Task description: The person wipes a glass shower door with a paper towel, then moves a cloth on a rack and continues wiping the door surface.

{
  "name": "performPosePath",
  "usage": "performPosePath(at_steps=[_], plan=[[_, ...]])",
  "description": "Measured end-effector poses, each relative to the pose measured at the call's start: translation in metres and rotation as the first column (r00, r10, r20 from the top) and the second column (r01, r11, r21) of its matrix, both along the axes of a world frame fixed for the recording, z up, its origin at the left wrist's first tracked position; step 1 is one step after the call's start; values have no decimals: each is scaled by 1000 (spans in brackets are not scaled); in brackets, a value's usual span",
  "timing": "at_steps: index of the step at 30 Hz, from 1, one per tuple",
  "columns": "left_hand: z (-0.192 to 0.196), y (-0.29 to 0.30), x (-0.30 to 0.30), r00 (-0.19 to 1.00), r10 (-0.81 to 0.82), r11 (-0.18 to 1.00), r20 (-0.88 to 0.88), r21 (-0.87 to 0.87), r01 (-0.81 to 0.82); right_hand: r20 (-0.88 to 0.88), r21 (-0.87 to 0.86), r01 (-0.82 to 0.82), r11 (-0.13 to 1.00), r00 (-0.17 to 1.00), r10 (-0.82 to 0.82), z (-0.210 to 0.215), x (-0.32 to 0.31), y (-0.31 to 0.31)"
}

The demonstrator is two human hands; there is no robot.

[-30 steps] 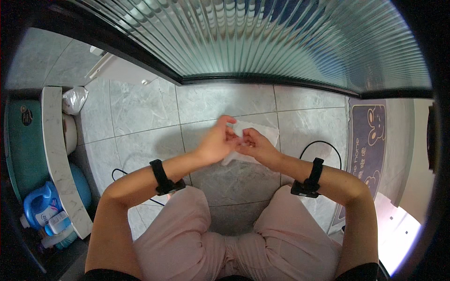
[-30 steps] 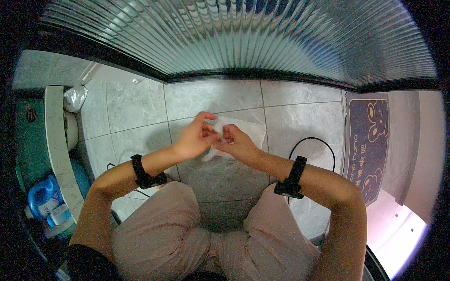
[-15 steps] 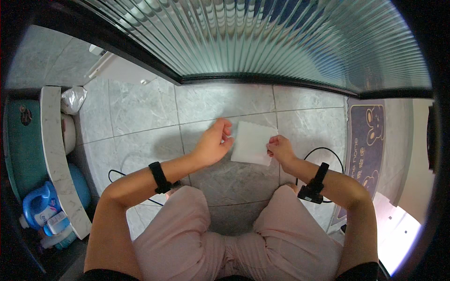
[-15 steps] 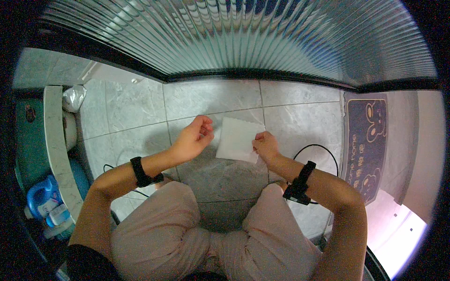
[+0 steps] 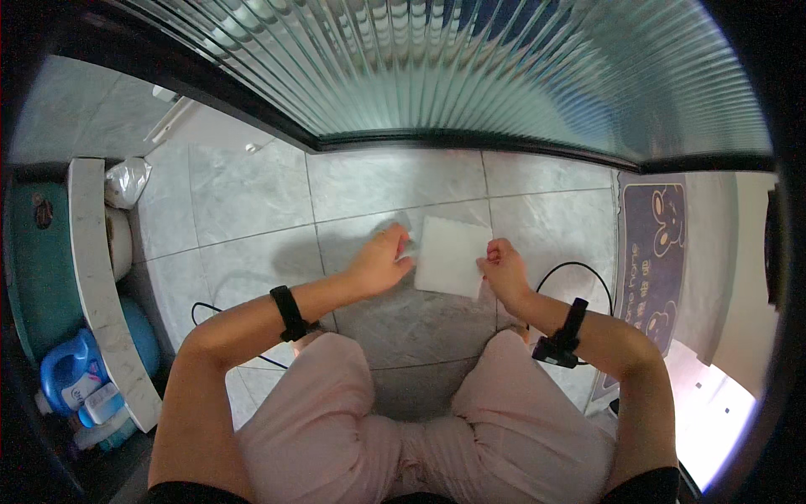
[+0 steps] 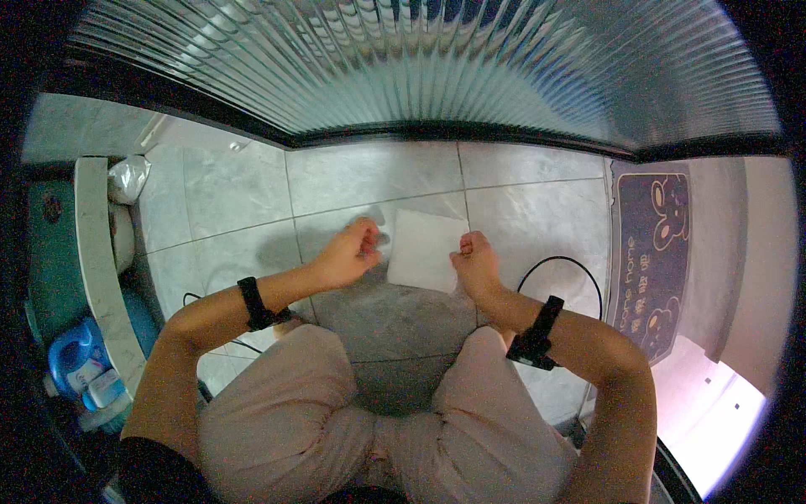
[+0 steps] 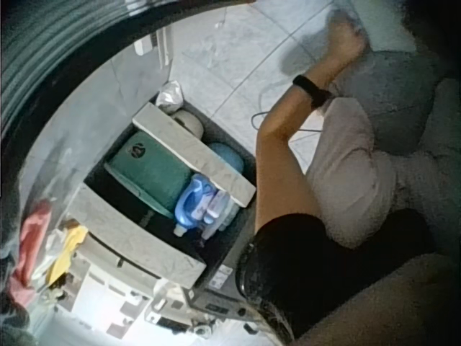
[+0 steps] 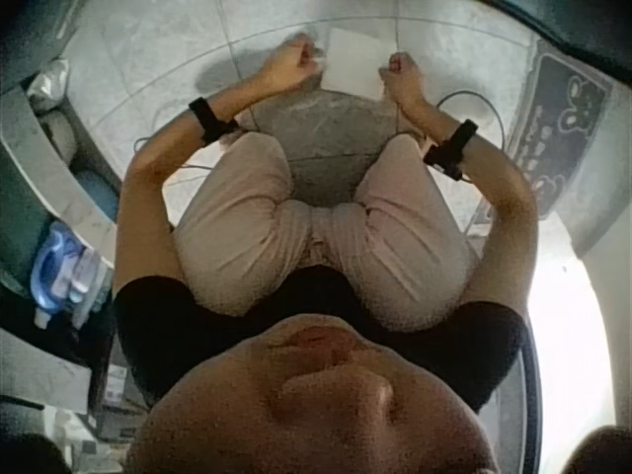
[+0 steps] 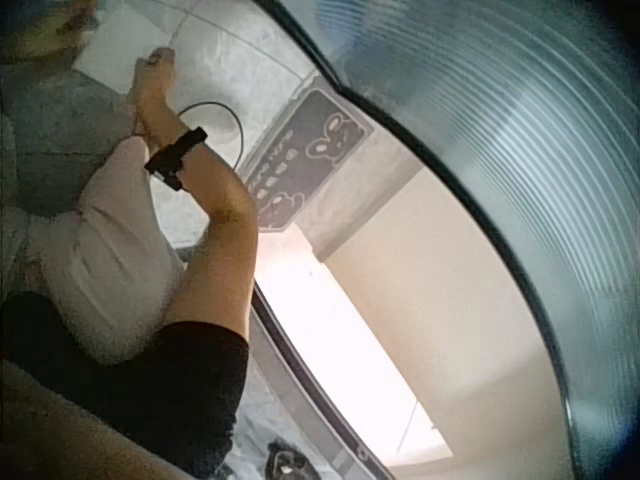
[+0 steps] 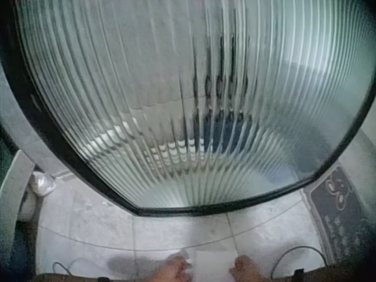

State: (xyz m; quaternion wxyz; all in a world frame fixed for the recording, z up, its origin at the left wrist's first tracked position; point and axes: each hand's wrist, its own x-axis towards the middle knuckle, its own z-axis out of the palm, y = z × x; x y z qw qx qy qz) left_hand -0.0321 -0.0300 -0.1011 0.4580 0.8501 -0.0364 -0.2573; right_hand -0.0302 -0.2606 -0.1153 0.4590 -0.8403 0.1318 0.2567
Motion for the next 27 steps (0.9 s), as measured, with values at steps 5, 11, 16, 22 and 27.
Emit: performPosePath(at_steps=[5,11,16,22,27], plan=[[-3,-2,3,999,-41,997,-20,62,42,10,-130,40,991,999,-39,-16,2,-9],[-8,-14,5,993,-72,985,-91,148,85,140,-188,-189,964,966,216,14,4,-3],[-10,-39,-1,957,232,970,-174,122,-213,347,-62,-549,834,772,533,-3,-2,-5],[-6,-58,0,923,359,932,-141,111,-346,265,-18,-629,777,747,610,-4,6,-8],[-26,-46,11,932,360,928,-47,123,-352,235,-2,-614,789,767,597,-5,6,-8]])
